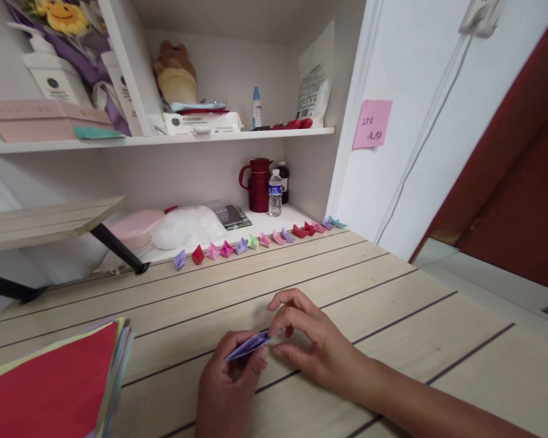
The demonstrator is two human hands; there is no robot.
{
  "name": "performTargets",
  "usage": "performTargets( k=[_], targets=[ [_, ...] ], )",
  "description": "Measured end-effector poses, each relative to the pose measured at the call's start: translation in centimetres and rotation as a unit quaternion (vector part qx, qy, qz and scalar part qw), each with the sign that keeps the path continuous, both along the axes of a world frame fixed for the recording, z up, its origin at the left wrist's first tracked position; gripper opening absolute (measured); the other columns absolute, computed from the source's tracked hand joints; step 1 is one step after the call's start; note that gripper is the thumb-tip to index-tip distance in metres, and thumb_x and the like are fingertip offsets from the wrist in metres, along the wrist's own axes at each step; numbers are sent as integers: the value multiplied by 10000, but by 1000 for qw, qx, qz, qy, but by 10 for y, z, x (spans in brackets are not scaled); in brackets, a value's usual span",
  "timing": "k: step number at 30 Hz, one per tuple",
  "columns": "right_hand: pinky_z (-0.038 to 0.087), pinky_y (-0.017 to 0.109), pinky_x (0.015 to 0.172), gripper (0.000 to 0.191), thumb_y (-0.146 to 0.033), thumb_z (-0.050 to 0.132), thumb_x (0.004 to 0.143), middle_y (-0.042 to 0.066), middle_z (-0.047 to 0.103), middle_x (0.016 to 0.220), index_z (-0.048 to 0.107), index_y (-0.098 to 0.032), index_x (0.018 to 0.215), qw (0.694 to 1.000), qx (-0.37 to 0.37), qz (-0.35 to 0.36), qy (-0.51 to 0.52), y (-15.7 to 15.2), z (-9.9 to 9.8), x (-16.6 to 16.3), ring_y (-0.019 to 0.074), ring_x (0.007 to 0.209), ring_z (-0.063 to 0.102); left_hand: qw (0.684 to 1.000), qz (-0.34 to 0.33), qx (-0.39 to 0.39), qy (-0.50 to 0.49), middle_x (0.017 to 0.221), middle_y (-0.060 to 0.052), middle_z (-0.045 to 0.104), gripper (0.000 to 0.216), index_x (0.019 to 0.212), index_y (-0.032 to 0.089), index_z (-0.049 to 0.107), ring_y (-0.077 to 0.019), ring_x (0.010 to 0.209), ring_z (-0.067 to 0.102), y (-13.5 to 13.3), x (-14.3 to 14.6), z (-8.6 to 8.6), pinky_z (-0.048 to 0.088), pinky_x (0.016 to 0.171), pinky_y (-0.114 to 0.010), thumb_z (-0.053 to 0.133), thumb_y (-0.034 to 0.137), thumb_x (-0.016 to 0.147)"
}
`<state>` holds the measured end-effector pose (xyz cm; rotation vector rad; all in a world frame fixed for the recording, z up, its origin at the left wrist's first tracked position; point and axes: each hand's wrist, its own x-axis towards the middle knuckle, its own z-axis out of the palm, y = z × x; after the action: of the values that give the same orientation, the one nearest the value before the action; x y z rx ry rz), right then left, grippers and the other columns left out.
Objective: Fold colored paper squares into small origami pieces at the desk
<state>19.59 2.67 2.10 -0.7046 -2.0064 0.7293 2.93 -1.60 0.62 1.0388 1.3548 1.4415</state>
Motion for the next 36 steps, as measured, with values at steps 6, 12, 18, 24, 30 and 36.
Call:
performTargets(
  k=[6, 12, 18, 24, 30, 36],
  targets=[
    [539, 265, 823, 190, -35, 629, 841, 70, 542, 1159, 622, -214, 904, 1000, 10, 6, -12, 3, -2, -1, 173, 1028, 597, 1000, -10, 8, -2, 673, 2, 679, 210, 791, 188, 709, -129, 619, 572, 1, 0, -2, 461, 617, -216, 766, 349, 668],
    [517, 222, 734, 163, -66, 625, 871, 44, 581, 998, 672, -217, 911, 999, 11, 37, -4, 9, -7, -1, 135, 862, 601, 999, -45, 7, 7, 702, 4, 661, 237, 868, 180, 691, -131, 628, 564, 4, 0, -14, 463, 620, -242, 712, 350, 704],
    [481, 203, 734, 143, -102, 606, 904, 34, 586, 930, 685, -217, 939, 998, 44, 30, -27, 15, -12, 1, 122, 830, 590, 997, -56, 12, 52, 635, 51, 586, 577, 1261, 178, 520, -137, 575, 531, 8, -1, -28, 449, 608, -276, 660, 360, 732],
    [455, 217, 695, 275, -33, 529, 881, 46, 570, 958, 690, -226, 993, 994, 94, -9, -58, 18, -9, 6, 133, 816, 577, 992, -59, 17, 110, 616, 57, 539, 569, 1296, 166, 474, -147, 584, 535, 10, -4, -35, 443, 618, -289, 569, 434, 803],
    [456, 218, 684, 242, -38, 549, 873, 44, 578, 927, 708, -209, 937, 994, 75, -51, -55, 25, -13, 9, 132, 781, 584, 980, -14, 51, 191, 876, -18, 601, 463, 1324, 197, 428, -135, 639, 571, 8, -4, -36, 494, 639, -303, 450, 375, 898],
    [476, 232, 732, 285, 27, 565, 832, 40, 592, 929, 717, -207, 890, 997, 34, -69, -31, 32, -15, 13, 142, 826, 606, 894, 65, 212, 390, 1396, -109, 388, 351, 1227, 277, 537, -211, 1111, 596, 13, -18, -31, 552, 844, -394, 455, 193, 896]
  ],
)
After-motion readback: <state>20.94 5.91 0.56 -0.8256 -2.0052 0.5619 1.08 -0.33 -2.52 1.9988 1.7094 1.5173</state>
